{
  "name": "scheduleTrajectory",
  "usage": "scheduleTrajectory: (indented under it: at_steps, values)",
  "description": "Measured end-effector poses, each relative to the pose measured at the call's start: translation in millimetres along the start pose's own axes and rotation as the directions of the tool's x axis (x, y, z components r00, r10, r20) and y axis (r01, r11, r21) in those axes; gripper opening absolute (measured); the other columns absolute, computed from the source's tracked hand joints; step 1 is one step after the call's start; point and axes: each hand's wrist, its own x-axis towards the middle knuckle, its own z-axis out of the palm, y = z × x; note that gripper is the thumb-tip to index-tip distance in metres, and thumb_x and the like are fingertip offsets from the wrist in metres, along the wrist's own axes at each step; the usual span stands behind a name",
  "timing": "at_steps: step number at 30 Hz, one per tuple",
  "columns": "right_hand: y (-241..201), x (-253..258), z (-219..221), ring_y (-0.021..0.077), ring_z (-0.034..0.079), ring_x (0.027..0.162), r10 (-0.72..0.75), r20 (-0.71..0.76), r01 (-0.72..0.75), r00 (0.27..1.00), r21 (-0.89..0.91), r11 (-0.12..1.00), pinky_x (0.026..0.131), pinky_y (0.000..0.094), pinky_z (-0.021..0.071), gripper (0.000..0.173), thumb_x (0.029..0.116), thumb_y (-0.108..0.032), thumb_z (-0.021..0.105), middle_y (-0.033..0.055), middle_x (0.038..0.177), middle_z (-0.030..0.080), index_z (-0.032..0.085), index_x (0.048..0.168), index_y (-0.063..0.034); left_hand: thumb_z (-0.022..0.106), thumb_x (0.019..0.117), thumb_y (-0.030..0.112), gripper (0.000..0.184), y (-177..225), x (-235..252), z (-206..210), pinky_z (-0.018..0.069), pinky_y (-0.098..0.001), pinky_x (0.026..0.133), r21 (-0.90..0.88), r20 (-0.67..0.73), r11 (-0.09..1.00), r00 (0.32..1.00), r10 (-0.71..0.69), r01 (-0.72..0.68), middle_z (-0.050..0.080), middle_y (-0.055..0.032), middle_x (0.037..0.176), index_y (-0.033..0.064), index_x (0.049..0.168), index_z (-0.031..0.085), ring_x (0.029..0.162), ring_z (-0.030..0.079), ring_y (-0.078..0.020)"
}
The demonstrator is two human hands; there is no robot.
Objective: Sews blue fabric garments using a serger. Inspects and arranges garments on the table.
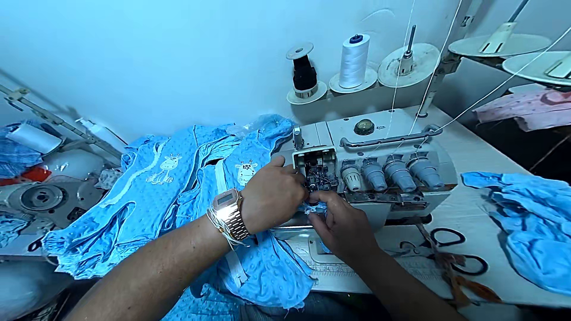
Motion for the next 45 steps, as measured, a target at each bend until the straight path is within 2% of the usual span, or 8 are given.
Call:
scheduleTrajectory:
  at_steps: [6, 9, 12, 16, 20, 24, 28, 45]
  values:
    - [9.6, -3.4, 1.1, 0.014, 0.06, 0.054, -0.125, -0.121, 0.113, 0.985, -0.103, 0.988, 0.047, 0.0279, 0.0482, 0.016, 0.0973, -0.014, 0.056, 0.0053, 0.076, 0.069, 0.07, 0.096, -0.0056, 0.074, 0.085, 0.01, 0.017, -5.3, -2.4, -0.9, 0.0525, -0.0461, 0.074, -0.22, 0.021, 0.975, 0.999, 0.037, -0.032, 0.073, -0.0083, 0.093, 0.0097, 0.102, 0.073, 0.091, 0.071, -0.0269]
    - [14.0, -10.2, -4.7, 0.0044, 0.069, 0.077, -0.032, -0.153, 0.057, 0.988, 0.165, 0.985, 0.067, 0.0168, 0.0555, 0.016, 0.1009, -0.014, 0.054, 0.004, 0.095, 0.074, 0.064, 0.09, -0.0068, 0.072, 0.0856, 0.009, 0.009, -6.3, -5.7, 3.6, 0.0516, -0.0437, 0.069, -0.224, -0.038, 0.971, 0.996, 0.078, -0.085, 0.07, -0.008, 0.086, 0.0092, 0.094, 0.074, 0.085, 0.069, -0.0266]
    - [14.5, -21.7, -16.8, -0.0064, 0.058, 0.065, 0.138, -0.02, -0.115, 0.99, 0.445, 0.888, 0.057, 0.0094, 0.0495, 0.007, 0.1001, -0.021, 0.06, -0.0065, 0.092, 0.069, 0.063, 0.099, -0.0147, 0.071, 0.0866, 0.01, 0.003, -2.6, -8.8, 7.2, 0.0489, -0.0421, 0.066, -0.217, -0.04, 0.972, 0.995, 0.088, -0.095, 0.068, -0.0069, 0.082, 0.0092, 0.084, 0.073, 0.081, 0.067, -0.0253]
    - [23.6, -36.9, -42.1, 0.0082, 0.056, 0.053, 0.07, 0.116, -0.063, 0.991, -0.061, 0.996, 0.046, 0.025, 0.0473, 0.022, 0.0941, -0.019, 0.051, 0.0, 0.076, 0.065, 0.07, 0.094, -0.0097, 0.073, 0.0836, 0.012, 0.002, 26.3, -14.6, 14.0, 0.0468, -0.0414, 0.068, -0.226, -0.065, 0.974, 0.998, 0.002, -0.017, 0.067, -0.0017, 0.082, 0.0124, 0.082, 0.074, 0.083, 0.063, -0.022]
    - [19.2, -45.5, -62.7, 0.0298, 0.068, 0.06, 0.268, 0.155, -0.196, 0.951, -0.372, 0.907, 0.047, 0.049, 0.0529, 0.024, 0.0891, -0.015, 0.054, 0.0119, 0.085, 0.071, 0.072, 0.099, -0.003, 0.063, 0.087, 0.01, 0.011, 73.7, -20.3, 41.8, 0.0455, -0.0382, 0.07, -0.276, -0.237, 0.94, 0.934, -0.267, 0.199, 0.063, -0.0005, 0.081, 0.0123, 0.08, 0.071, 0.083, 0.061, -0.0205]
    - [6.4, -45.3, -63.4, 0.0178, 0.059, 0.056, 0.143, -0.052, -0.151, 0.988, -0.222, 0.963, 0.046, 0.033, 0.048, 0.026, 0.0918, -0.014, 0.051, 0.013, 0.089, 0.069, 0.071, 0.099, -0.0004, 0.058, 0.091, 0.015, 0.015, 94.8, -21.0, 58.4, 0.0441, -0.038, 0.076, -0.399, -0.312, 0.851, 0.821, -0.478, 0.343, 0.064, 0.002, 0.085, 0.0149, 0.083, 0.072, 0.087, 0.06, -0.0179]
    - [2.7, -27.2, -34.6, 0.0106, 0.069, 0.081, -0.161, 0.112, 0.149, 0.981, 0.107, 0.983, 0.065, 0.0244, 0.0564, 0.02, 0.0997, -0.013, 0.043, 0.0059, 0.119, 0.07, 0.062, 0.108, -0.0125, 0.055, 0.0928, 0.017, 0.021, 104.0, -15.2, 63.4, 0.041, -0.0354, 0.077, -0.467, -0.359, 0.799, 0.745, -0.562, 0.378, 0.061, 0.0032, 0.082, 0.0152, 0.082, 0.073, 0.085, 0.057, -0.0153]
    - [23.9, -33.6, -20.7, 0.0165, 0.072, 0.078, -0.128, -0.001, 0.128, 0.992, -0.086, 0.988, 0.06, 0.0279, 0.0549, 0.021, 0.0927, -0.014, 0.048, 0.0109, 0.106, 0.076, 0.068, 0.093, -0.0067, 0.055, 0.0956, 0.016, 0.022, 101.2, -8.3, 70.0, 0.0399, -0.0333, 0.074, -0.47, -0.39, 0.807, 0.737, -0.553, 0.357, 0.059, 0.0025, 0.079, 0.0138, 0.081, 0.07, 0.081, 0.055, -0.015]
